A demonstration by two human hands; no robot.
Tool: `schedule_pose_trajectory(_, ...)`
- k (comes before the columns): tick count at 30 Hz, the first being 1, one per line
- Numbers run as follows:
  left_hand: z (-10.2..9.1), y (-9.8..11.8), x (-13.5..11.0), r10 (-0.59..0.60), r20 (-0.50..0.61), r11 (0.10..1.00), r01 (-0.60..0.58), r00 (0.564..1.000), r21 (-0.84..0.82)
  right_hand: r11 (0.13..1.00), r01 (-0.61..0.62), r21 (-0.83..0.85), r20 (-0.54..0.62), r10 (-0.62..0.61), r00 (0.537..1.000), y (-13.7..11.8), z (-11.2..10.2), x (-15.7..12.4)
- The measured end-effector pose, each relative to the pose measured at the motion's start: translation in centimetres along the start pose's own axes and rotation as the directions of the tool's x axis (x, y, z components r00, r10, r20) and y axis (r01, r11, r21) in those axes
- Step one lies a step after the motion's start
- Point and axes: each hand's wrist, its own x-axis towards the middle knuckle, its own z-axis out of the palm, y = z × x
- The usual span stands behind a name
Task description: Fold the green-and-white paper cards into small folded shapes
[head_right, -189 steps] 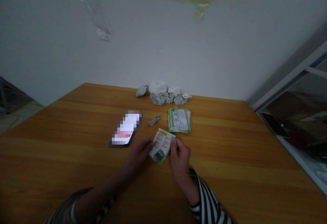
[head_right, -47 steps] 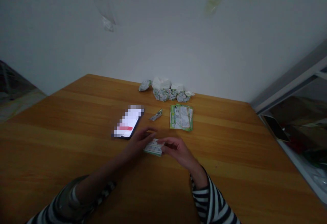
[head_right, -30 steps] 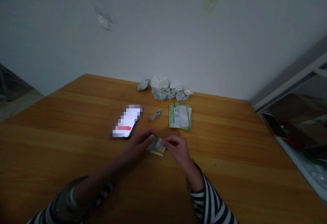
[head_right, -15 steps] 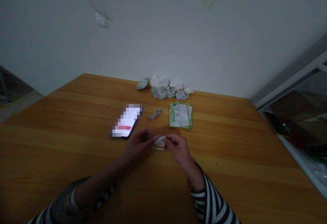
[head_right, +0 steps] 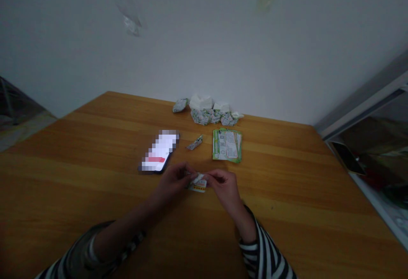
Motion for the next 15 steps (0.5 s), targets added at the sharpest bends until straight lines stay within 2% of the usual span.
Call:
schedule_pose_trajectory(8, 0.19, -0.05, -0.12, -0.003, -0.020, 1.000, 0.003, 1.000, 0.014, 1.000, -0.007, 0.005, -0.015, 0.007, 1.000, -0.20, 0.16, -0.26)
schedule_pose_trajectory(15, 0.45, 0.50, -0.06, -0.053, -0.048, 0.996, 0.050, 0.997, -0.072, 0.997, -0.054, 0.063, -0.009, 0.055, 0.998, -0.01, 0.54, -0.18)
